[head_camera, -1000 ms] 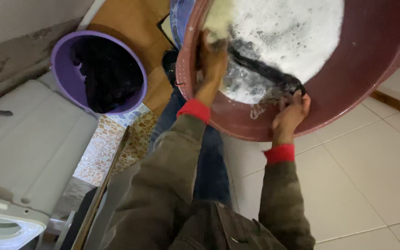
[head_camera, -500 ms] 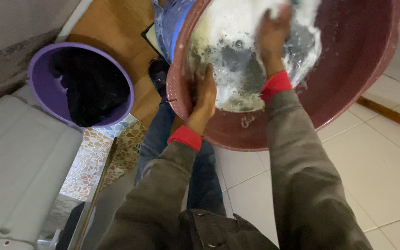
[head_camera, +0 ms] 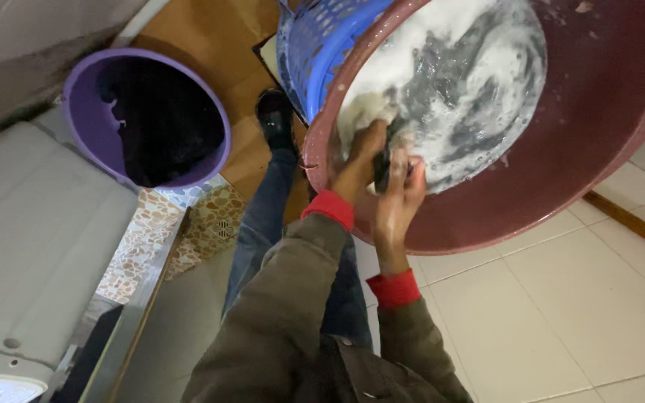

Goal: The person hand-washes dark-colored clothes in a large maroon basin filled with soapy water. They scrub and agitate the garments, then wring them out to remove excess water before transferring them into a purple basin. The process is repeated for multiple items.

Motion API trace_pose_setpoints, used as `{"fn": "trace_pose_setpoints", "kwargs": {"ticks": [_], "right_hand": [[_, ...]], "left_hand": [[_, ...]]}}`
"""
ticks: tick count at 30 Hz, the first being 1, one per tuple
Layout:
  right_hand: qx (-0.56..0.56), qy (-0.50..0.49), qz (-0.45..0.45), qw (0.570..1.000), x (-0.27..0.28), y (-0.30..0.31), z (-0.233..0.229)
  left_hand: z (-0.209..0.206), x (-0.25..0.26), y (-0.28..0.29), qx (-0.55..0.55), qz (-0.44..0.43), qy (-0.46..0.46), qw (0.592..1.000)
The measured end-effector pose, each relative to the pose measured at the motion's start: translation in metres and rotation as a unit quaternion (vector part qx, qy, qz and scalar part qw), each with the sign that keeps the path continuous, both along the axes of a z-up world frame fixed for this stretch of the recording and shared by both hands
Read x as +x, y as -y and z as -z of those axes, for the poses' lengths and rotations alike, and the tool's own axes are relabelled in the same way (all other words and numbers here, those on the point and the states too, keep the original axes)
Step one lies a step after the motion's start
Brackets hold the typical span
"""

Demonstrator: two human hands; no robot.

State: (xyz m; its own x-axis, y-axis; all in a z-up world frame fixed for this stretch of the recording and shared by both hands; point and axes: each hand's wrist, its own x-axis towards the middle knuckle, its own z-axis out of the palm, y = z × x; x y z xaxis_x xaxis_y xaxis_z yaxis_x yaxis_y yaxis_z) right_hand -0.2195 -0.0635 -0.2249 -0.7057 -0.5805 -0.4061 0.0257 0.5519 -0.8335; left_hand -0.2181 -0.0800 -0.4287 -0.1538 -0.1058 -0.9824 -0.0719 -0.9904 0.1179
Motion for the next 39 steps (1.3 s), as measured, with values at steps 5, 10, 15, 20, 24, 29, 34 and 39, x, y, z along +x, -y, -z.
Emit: {"fn": "trace_pose_setpoints", "kwargs": {"ticks": [5,10,15,20,24,29,34,39], "right_hand": [[-0.011,-0.222,-0.065,0.973,-0.045,-0.034,0.087],[0.029,-0.111,-0.007,0.993,-0.067,-0.038,0.101],[0.011,-0.144,0.007,0.99,-0.09,-0.067,0.109],[-0.022,-0.142,0.004,0.99,-0.17,-0.106,0.141],[-0.025,-0.135,0.031,0.99,-0.181,-0.143,0.161],[0.047,-0.007,0.02,0.999,-0.132,-0.136,0.184],[0.025,-0.185,-0.143,0.972,-0.061,-0.086,0.086],[-0.072,-0.088,-0.168,0.979,-0.03,-0.04,-0.018]], "left_hand": [[-0.012,-0.014,-0.061,0.009,-0.007,-0.044,0.999],[-0.01,-0.021,-0.07,-0.024,-0.011,-0.043,0.999],[-0.048,-0.018,-0.074,-0.014,0.057,-0.117,0.991],[-0.063,-0.017,-0.027,-0.168,0.094,-0.114,0.975],[-0.038,0.001,0.013,-0.212,0.03,0.05,0.976],[-0.065,0.001,-0.019,-0.161,0.082,0.001,0.983],[-0.06,-0.002,-0.02,-0.106,0.085,-0.07,0.988],[-0.042,-0.022,-0.021,-0.054,0.081,-0.096,0.991]]}}
